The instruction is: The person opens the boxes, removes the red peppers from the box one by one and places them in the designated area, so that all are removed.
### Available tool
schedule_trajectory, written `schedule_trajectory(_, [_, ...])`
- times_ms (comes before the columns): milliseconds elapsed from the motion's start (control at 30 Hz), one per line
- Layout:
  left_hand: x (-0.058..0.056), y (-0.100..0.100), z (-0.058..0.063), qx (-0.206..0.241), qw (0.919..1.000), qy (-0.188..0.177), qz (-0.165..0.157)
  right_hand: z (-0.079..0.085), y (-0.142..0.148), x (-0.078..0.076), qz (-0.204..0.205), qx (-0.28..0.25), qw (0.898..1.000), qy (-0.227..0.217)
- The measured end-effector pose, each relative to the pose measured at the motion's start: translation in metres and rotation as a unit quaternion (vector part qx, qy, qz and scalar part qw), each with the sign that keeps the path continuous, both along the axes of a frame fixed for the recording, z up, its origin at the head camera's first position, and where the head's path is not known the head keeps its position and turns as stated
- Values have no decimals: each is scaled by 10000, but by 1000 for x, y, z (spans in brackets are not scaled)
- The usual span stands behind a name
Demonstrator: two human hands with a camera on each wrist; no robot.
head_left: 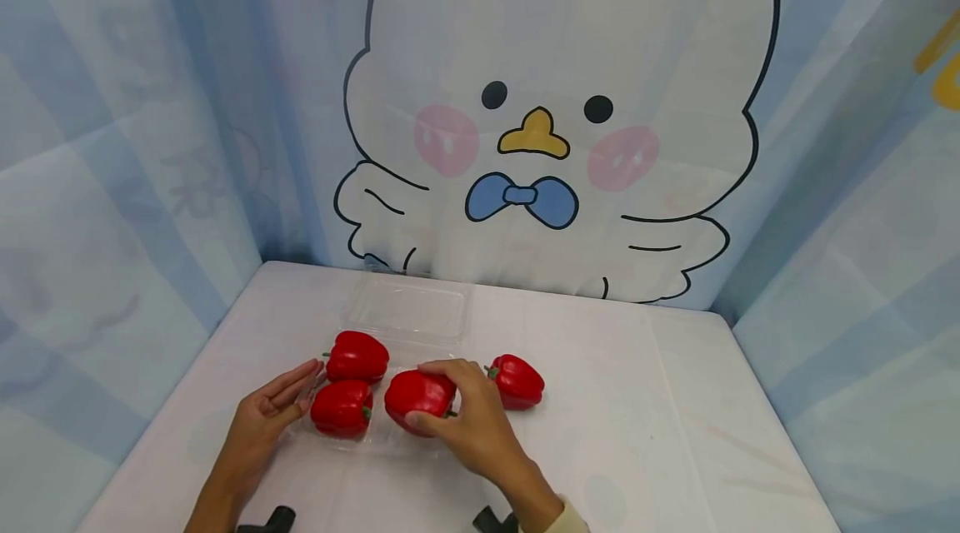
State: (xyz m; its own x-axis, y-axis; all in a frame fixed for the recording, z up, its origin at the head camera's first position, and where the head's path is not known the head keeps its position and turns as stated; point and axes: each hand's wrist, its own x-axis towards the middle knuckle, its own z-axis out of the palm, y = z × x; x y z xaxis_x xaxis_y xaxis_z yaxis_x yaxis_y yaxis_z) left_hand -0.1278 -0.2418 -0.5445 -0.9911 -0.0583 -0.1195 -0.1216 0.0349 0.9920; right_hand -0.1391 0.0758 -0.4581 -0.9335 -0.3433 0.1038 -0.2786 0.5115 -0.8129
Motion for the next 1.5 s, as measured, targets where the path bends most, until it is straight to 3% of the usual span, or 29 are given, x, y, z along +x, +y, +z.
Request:
schedule_trajectory(800, [2,0,1,4,10000,-35,-6,8,44,15,-695,-462,9965,38])
schedule_trajectory(1133, [2,0,1,-18,10000,-37,-12,-2,64,18,-1034,-597,9924,304])
schedule_trajectory(1500, [1,1,1,-40,10000,-54,-41,-16,83,20,-1477,-350,9883,138])
